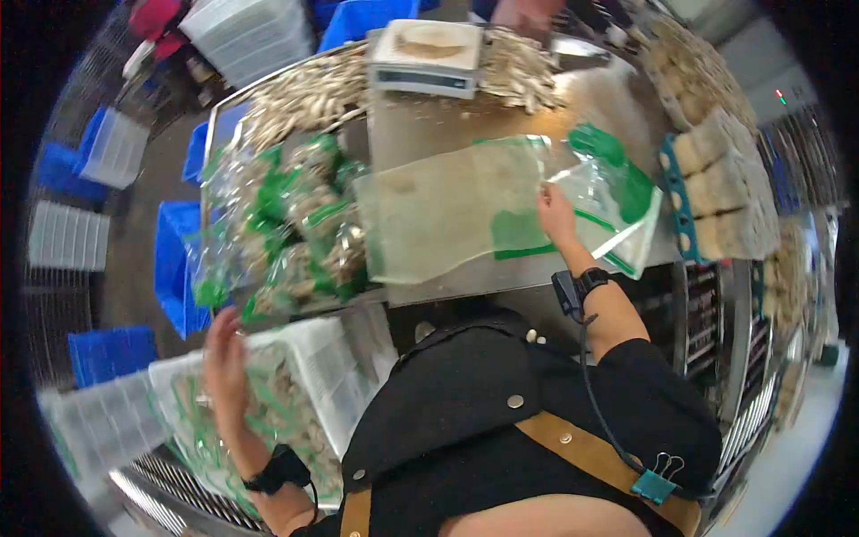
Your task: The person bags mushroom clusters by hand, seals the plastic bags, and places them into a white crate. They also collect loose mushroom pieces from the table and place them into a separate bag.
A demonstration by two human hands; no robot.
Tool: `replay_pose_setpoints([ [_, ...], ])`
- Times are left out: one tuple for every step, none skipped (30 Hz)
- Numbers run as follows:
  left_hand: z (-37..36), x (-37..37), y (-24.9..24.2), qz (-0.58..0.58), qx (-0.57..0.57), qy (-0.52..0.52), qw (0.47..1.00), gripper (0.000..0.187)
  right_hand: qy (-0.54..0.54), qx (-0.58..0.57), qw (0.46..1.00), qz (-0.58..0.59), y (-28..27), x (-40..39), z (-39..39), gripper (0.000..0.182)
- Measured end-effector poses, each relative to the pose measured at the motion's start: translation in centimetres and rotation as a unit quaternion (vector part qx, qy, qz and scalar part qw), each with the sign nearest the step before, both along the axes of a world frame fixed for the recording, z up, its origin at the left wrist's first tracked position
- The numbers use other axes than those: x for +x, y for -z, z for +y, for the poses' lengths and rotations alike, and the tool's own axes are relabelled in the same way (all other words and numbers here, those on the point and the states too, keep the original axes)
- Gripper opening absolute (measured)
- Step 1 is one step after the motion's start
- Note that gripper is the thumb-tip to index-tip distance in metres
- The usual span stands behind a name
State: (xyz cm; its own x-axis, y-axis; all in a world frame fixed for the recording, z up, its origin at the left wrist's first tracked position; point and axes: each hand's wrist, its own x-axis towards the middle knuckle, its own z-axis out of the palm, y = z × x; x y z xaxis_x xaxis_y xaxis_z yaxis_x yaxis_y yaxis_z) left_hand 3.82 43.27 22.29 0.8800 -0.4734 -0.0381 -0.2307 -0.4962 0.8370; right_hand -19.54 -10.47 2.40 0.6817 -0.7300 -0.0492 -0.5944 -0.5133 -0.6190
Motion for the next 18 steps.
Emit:
replay_pose_setpoints([
  [-5.3,-0.5,0.6,0.035,0.019,0.078,0.996,0.040,0.137,0.027,0.990,0.026,-0.8,-1.5,-1.6,0.042],
  [-9.7,-0.8,2.7,0.081,0.054,0.141,0.985,0.041,0.152,0.006,0.986,0.071,-0.1,-3.3,-3.2,0.042],
  [-13.5,-0.8,4.5,0.018,0.137,0.257,0.956,0.046,0.155,-0.015,0.981,0.115,1.3,-5.3,-5.0,0.043],
  [-16.9,-1.0,7.4,0.032,0.137,0.317,0.938,0.052,0.155,-0.094,0.979,0.090,3.4,-7.0,-6.1,0.050],
  [-19.3,-0.9,11.7,-0.087,0.142,0.363,0.917,0.056,0.135,-0.123,0.973,0.142,4.5,-8.0,-7.5,0.055],
  [-22.3,-1.8,13.5,-0.068,0.259,0.371,0.889,0.058,0.119,-0.089,0.986,0.076,4.0,-7.7,-7.4,0.059],
  [-23.9,-3.1,19.0,-0.058,0.291,0.349,0.889,0.060,-0.054,-0.126,0.989,0.056,9.9,-9.7,-11.7,0.055],
  [-25.8,-3.8,20.1,-0.050,0.355,0.361,0.861,0.063,-0.055,-0.077,0.994,0.061,5.8,-7.4,-8.9,0.051],
  [-26.0,-5.3,20.7,-0.060,0.342,0.312,0.885,0.069,-0.127,-0.126,0.975,0.135,6.8,-6.9,-9.2,0.052],
  [-26.8,-6.2,22.7,-0.023,0.345,0.273,0.898,0.081,-0.201,-0.130,0.951,0.194,5.1,-6.1,-9.0,0.056],
  [-26.9,-7.4,24.8,-0.067,0.305,0.230,0.922,0.087,-0.210,-0.167,0.949,0.168,8.0,-7.1,-11.4,0.058],
  [-26.7,-8.0,25.3,-0.081,0.300,0.216,0.926,0.088,-0.240,-0.215,0.932,0.168,10.4,-8.4,-14.4,0.060],
  [-26.6,-8.3,25.6,-0.098,0.293,0.217,0.926,0.088,-0.230,-0.167,0.942,0.177,8.6,-8.5,-14.3,0.059],
  [-27.0,-8.7,26.0,-0.090,0.285,0.214,0.930,0.087,-0.219,-0.138,0.934,0.246,6.3,-7.3,-13.8,0.060],
  [-26.7,-8.5,25.9,-0.090,0.271,0.217,0.933,0.087,-0.196,-0.112,0.905,0.360,1.9,-5.4,-11.0,0.062],
  [-27.0,-8.2,25.9,-0.083,0.271,0.191,0.940,0.087,-0.205,-0.140,0.897,0.367,2.9,-4.8,-12.2,0.062],
  [-27.5,-7.9,25.4,-0.053,0.243,0.207,0.946,0.084,-0.215,-0.167,0.891,0.363,3.7,-4.3,-13.3,0.062],
  [-27.5,-7.3,24.8,-0.025,0.213,0.226,0.950,0.081,-0.219,-0.186,0.884,0.369,3.6,-3.4,-13.8,0.062],
])
